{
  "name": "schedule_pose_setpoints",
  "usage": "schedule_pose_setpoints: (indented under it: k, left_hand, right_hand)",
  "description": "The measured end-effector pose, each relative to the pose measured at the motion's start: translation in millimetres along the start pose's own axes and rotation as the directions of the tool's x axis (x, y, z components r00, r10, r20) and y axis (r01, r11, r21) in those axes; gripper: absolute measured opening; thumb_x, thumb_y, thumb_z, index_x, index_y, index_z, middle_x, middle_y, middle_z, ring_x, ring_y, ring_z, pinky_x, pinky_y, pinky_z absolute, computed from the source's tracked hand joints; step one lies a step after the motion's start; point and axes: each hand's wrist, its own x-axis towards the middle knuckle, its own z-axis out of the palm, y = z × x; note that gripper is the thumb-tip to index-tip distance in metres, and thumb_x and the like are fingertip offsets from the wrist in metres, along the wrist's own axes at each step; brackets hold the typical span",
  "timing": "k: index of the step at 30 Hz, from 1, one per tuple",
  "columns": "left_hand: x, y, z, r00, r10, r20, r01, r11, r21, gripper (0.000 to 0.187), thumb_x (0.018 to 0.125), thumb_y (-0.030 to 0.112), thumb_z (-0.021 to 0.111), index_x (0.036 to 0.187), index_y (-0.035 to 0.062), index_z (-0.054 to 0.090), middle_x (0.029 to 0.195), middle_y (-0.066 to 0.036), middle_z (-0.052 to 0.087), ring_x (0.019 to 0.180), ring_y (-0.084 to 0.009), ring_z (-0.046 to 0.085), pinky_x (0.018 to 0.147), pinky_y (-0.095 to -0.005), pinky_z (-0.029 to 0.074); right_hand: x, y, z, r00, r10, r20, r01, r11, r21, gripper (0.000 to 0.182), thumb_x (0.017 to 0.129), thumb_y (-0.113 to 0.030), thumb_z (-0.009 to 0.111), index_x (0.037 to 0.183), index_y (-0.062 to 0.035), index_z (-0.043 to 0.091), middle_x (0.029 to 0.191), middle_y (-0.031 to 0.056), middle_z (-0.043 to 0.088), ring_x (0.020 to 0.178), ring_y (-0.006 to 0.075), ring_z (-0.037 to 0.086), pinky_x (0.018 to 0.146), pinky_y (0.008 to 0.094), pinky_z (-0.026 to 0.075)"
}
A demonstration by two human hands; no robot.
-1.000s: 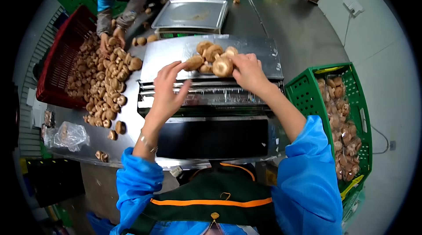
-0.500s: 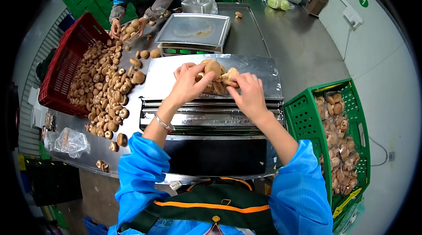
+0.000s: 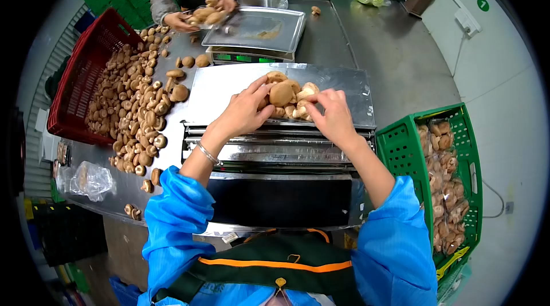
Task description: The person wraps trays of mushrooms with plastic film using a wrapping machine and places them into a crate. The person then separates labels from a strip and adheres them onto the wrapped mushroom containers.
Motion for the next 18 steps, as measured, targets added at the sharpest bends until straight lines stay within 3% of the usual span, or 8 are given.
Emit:
schedule_pose_setpoints:
  k: [3,5,7,10,11,14,16,18]
  left_hand:
    - [-28.2,1.3,-9.5,0.942,0.147,-0.301,-0.094,0.978,0.185,0.050,0.076,0.023,0.063,0.120,0.0057,0.048,0.121,-0.018,0.046,0.114,-0.0364,0.041,0.096,-0.0491,0.029]
    - [-75.0,-0.3,-34.4,0.894,0.060,-0.443,0.030,0.981,0.192,0.043,0.075,0.025,0.065,0.110,0.0029,0.055,0.107,-0.018,0.051,0.106,-0.0341,0.042,0.095,-0.0493,0.027]
    - [-116.3,-9.9,-40.7,0.909,-0.124,-0.398,0.331,0.794,0.509,0.037,0.073,0.034,0.066,0.092,0.0028,0.064,0.090,-0.013,0.054,0.093,-0.0296,0.046,0.088,-0.0448,0.029]
    - [-122.8,-22.4,-15.1,0.939,-0.239,-0.247,0.341,0.745,0.574,0.037,0.072,0.041,0.066,0.065,0.0040,0.067,0.075,-0.012,0.056,0.087,-0.0276,0.046,0.083,-0.0421,0.030]
    - [-117.9,-25.0,-4.8,0.938,-0.110,-0.330,0.289,0.773,0.565,0.037,0.070,0.041,0.067,0.062,0.0052,0.067,0.067,-0.011,0.058,0.083,-0.0266,0.048,0.082,-0.0415,0.030]
    - [-99.0,-28.2,-0.9,0.956,-0.186,-0.226,0.266,0.875,0.404,0.030,0.072,0.037,0.067,0.064,0.0072,0.067,0.051,-0.008,0.054,0.062,-0.0216,0.049,0.068,-0.0388,0.036]
    - [-98.4,-29.6,-14.1,0.923,-0.378,-0.075,0.382,0.923,0.051,0.030,0.074,0.032,0.066,0.062,0.0049,0.062,0.050,-0.007,0.052,0.052,-0.0184,0.047,0.054,-0.0348,0.034]
    - [-108.7,-31.6,-42.0,0.842,-0.495,0.212,0.537,0.739,-0.406,0.029,0.077,0.027,0.062,0.059,0.0051,0.055,0.047,-0.004,0.047,0.043,-0.0132,0.041,0.041,-0.0291,0.029]
  right_hand:
    - [-9.7,-10.7,-13.4,0.980,0.052,-0.193,-0.044,0.998,0.046,0.023,0.074,-0.016,0.065,0.094,-0.0062,0.061,0.092,0.0106,0.056,0.088,0.0269,0.049,0.080,0.0358,0.039]
    - [-45.5,8.5,-41.0,0.977,0.139,-0.160,-0.156,0.983,-0.097,0.012,0.074,-0.017,0.065,0.080,-0.0077,0.062,0.085,0.0073,0.057,0.083,0.0255,0.050,0.075,0.0351,0.039]
    - [-78.5,-0.2,-54.3,0.911,0.408,-0.061,-0.390,0.806,-0.445,0.023,0.074,-0.030,0.066,0.069,-0.0071,0.062,0.078,0.0082,0.053,0.080,0.0272,0.048,0.072,0.0399,0.035]
    - [-91.6,-10.7,-30.1,0.935,0.354,0.033,-0.262,0.750,-0.607,0.040,0.076,-0.043,0.062,0.071,-0.0034,0.063,0.080,0.0139,0.052,0.083,0.0305,0.045,0.074,0.0407,0.034]
    - [-87.7,-14.1,-27.4,0.922,0.385,0.029,-0.290,0.740,-0.607,0.039,0.075,-0.041,0.063,0.070,-0.0022,0.062,0.081,0.0132,0.053,0.085,0.0295,0.046,0.075,0.0409,0.034]
    - [-95.3,16.8,-27.6,0.896,0.443,0.010,-0.415,0.847,-0.332,0.031,0.075,-0.030,0.065,0.067,-0.0005,0.059,0.072,0.0097,0.053,0.069,0.0244,0.047,0.062,0.0367,0.036]
    - [-104.0,25.2,-35.0,0.853,0.517,0.074,-0.515,0.856,-0.040,0.024,0.077,-0.022,0.065,0.067,-0.0020,0.057,0.067,0.0059,0.052,0.057,0.0184,0.046,0.050,0.0312,0.036]
    - [-108.3,3.2,-59.9,0.659,0.685,0.311,-0.744,0.530,0.408,0.020,0.079,-0.017,0.063,0.066,-0.0045,0.053,0.064,0.0027,0.050,0.050,0.0120,0.041,0.042,0.0248,0.030]
